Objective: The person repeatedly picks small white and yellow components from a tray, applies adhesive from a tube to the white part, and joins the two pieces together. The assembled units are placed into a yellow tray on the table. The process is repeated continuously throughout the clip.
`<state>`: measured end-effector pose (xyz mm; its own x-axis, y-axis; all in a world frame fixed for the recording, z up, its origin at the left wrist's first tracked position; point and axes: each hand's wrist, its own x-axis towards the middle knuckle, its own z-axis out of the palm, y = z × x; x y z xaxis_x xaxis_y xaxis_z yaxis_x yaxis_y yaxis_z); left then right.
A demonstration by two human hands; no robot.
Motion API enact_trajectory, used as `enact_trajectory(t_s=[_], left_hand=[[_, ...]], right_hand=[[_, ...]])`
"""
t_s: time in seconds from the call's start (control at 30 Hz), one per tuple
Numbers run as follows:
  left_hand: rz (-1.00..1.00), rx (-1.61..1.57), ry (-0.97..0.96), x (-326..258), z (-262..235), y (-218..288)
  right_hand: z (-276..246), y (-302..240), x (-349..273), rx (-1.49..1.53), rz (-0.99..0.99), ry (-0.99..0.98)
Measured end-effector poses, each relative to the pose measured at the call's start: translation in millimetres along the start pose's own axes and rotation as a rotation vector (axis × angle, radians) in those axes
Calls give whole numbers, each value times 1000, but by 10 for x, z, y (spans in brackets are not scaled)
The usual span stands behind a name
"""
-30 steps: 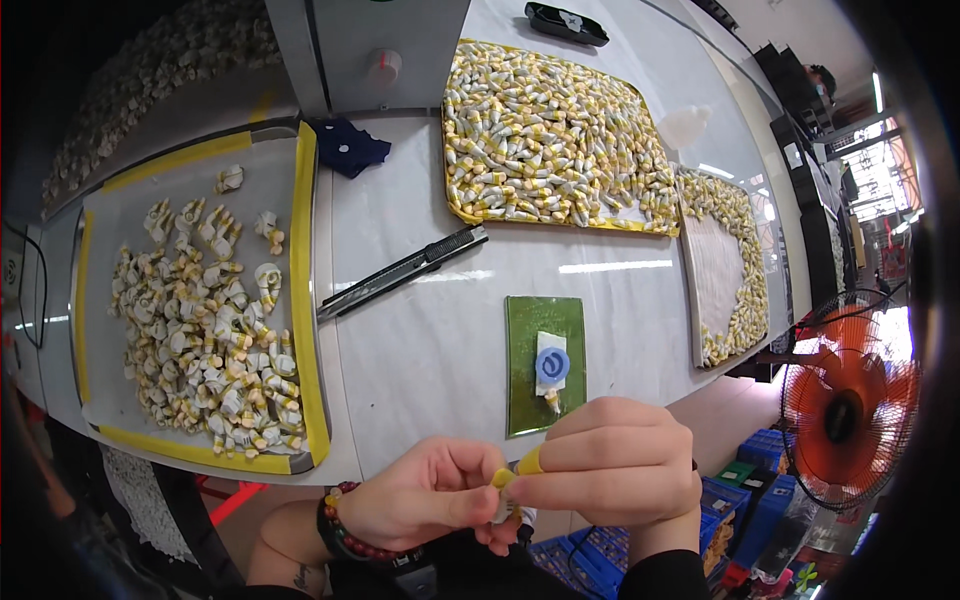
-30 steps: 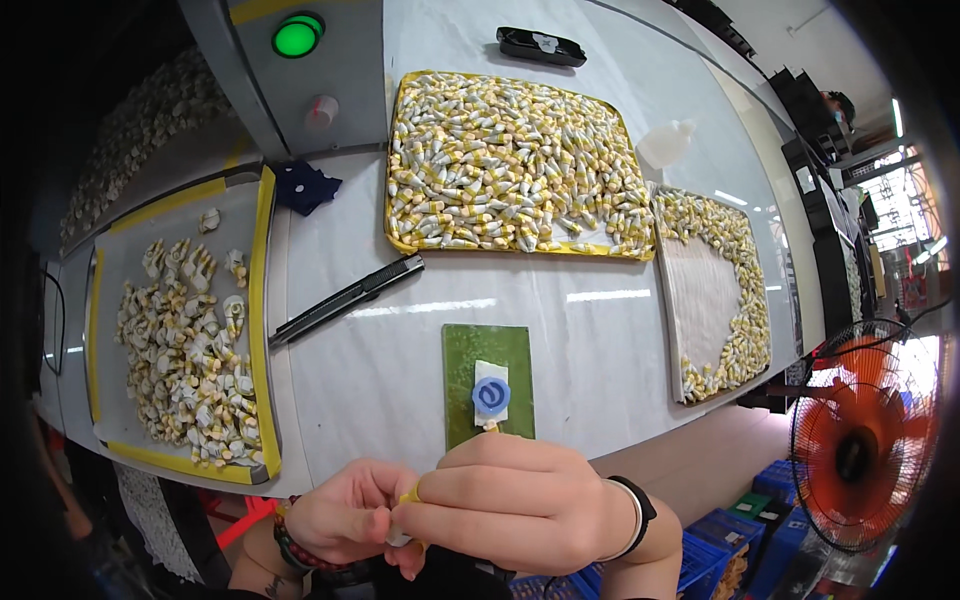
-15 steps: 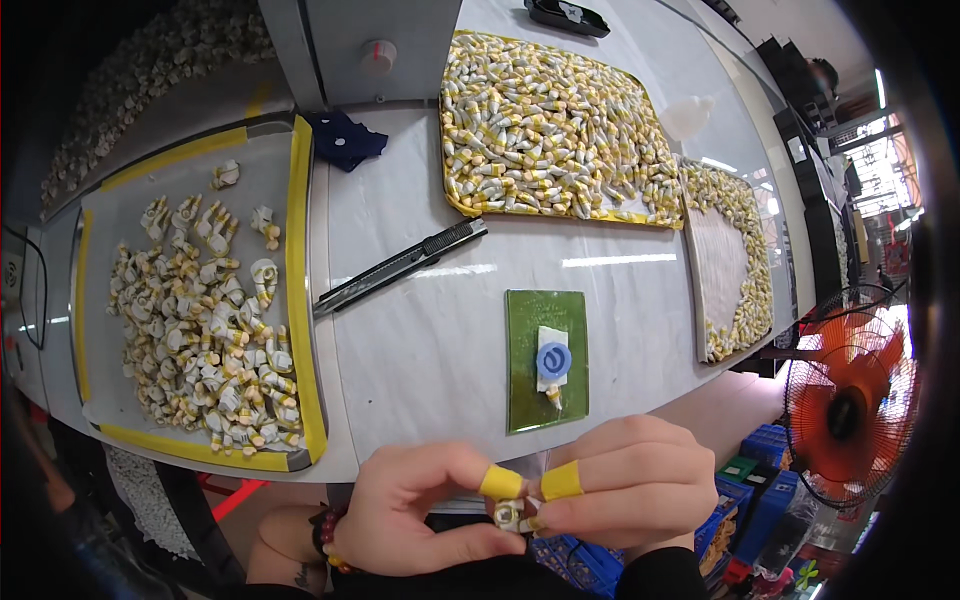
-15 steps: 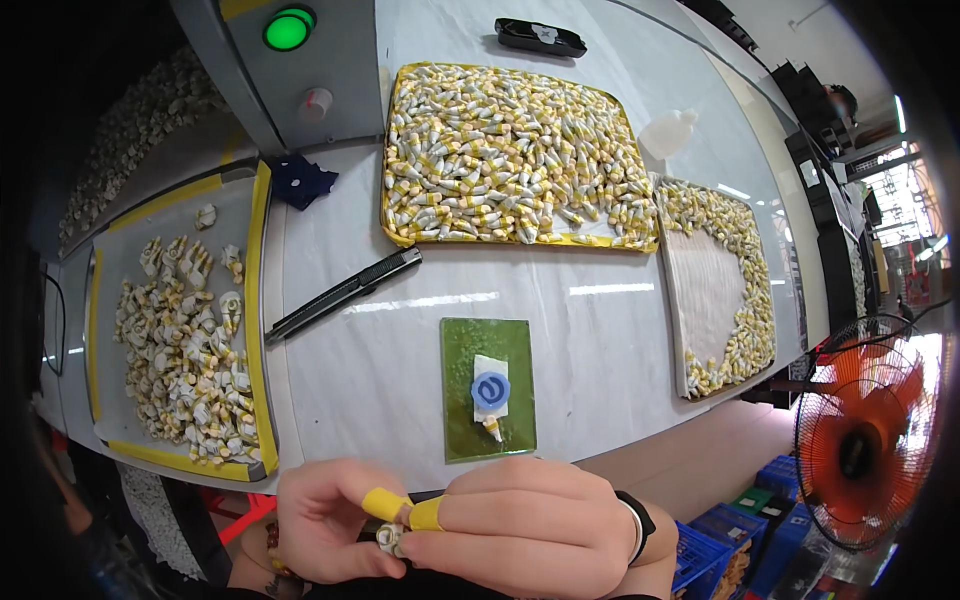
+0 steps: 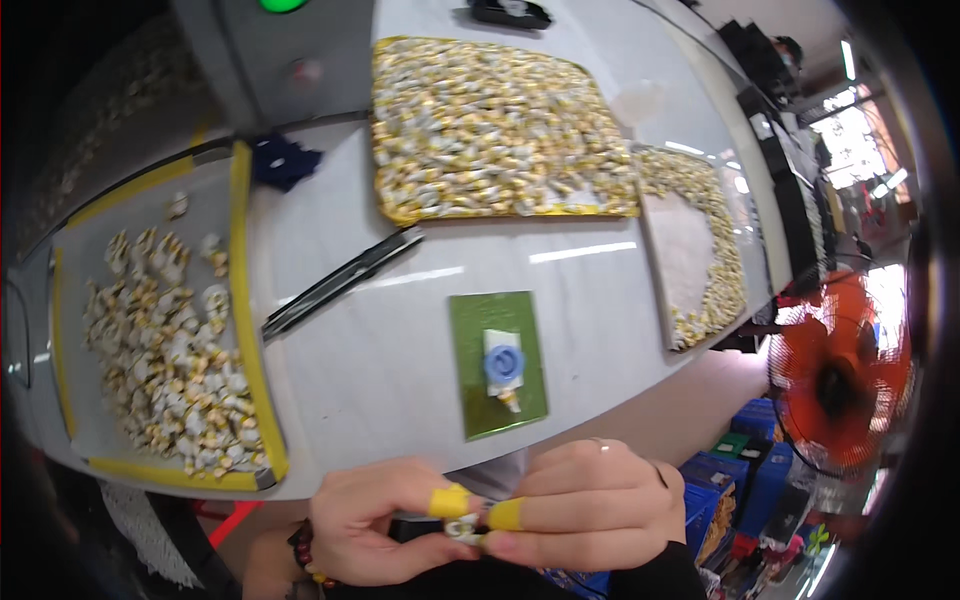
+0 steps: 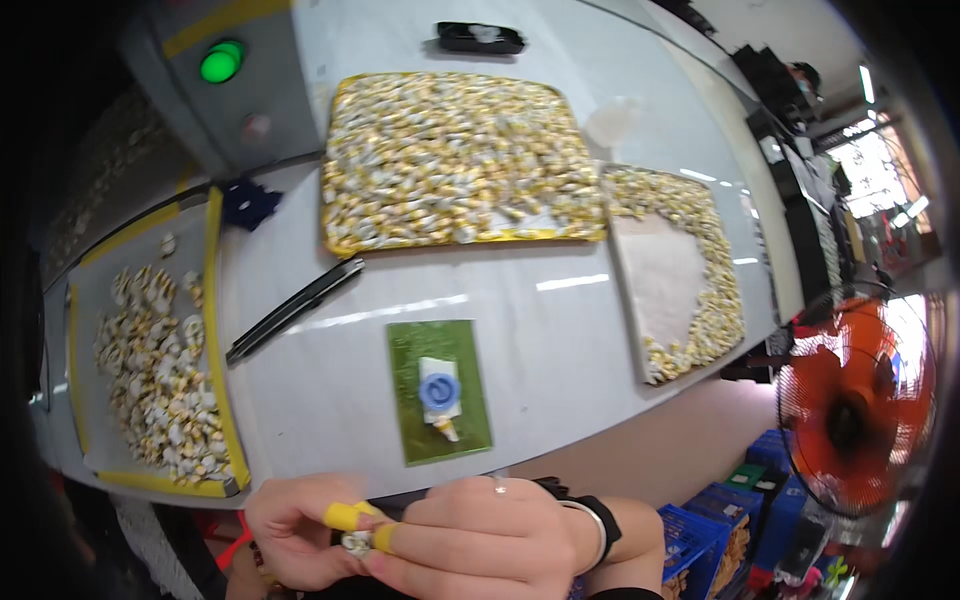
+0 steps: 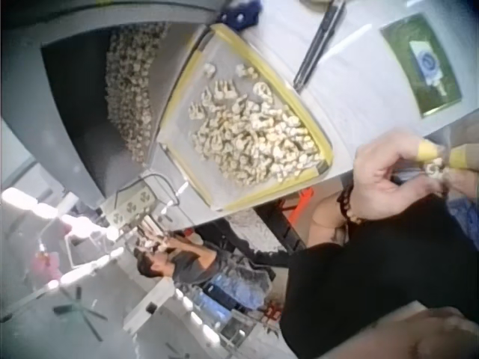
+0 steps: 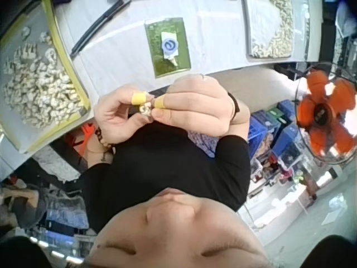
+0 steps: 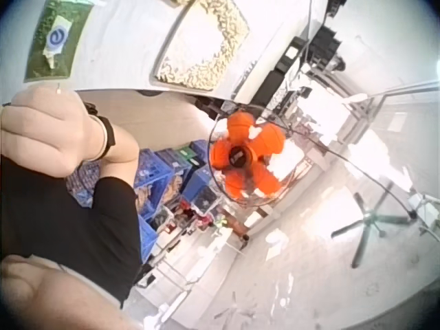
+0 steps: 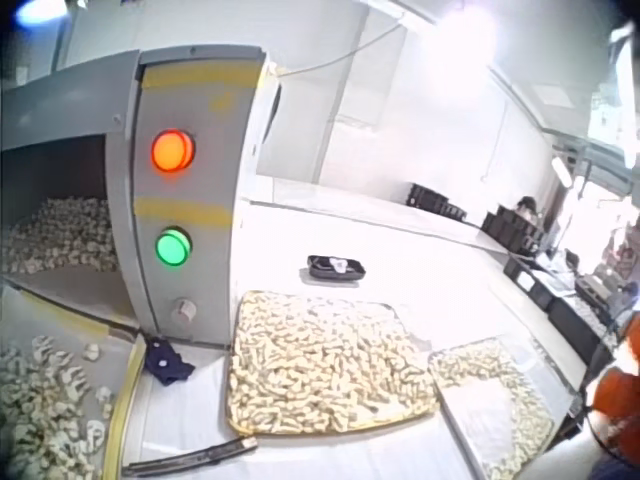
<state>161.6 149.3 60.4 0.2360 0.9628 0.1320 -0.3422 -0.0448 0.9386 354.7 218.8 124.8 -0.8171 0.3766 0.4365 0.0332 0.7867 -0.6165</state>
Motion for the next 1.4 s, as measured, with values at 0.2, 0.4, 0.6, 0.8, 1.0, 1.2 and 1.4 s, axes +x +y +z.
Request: enact_trajectory(t_s=[0.2, 0.4, 0.6, 0.8, 1.0, 1.2, 1.4], left_hand=[[-184, -331, -11, -112, -13, 107], [-225, -405, 15, -173, -15, 81], [-256, -434, 74, -228, -86, 61], [-268, -528, 98, -328, -201, -89], [-178, -570, 37, -228, -159, -51], [-197, -506, 95, -167, -133, 20], [-161, -397, 163, -186, -100, -10]], right_hand=[[-727, -179, -174, -715, 192, 580], [-1816, 1159, -811, -808, 902, 66], [-1820, 1828, -969, -719, 970, 10], [-1817, 1799, -1004, -875, 648, 98], [-1262, 1155, -624, -105, 813, 438], [-345, 379, -307, 550, 691, 282], [-54, 362, -82, -355, 437, 61]])
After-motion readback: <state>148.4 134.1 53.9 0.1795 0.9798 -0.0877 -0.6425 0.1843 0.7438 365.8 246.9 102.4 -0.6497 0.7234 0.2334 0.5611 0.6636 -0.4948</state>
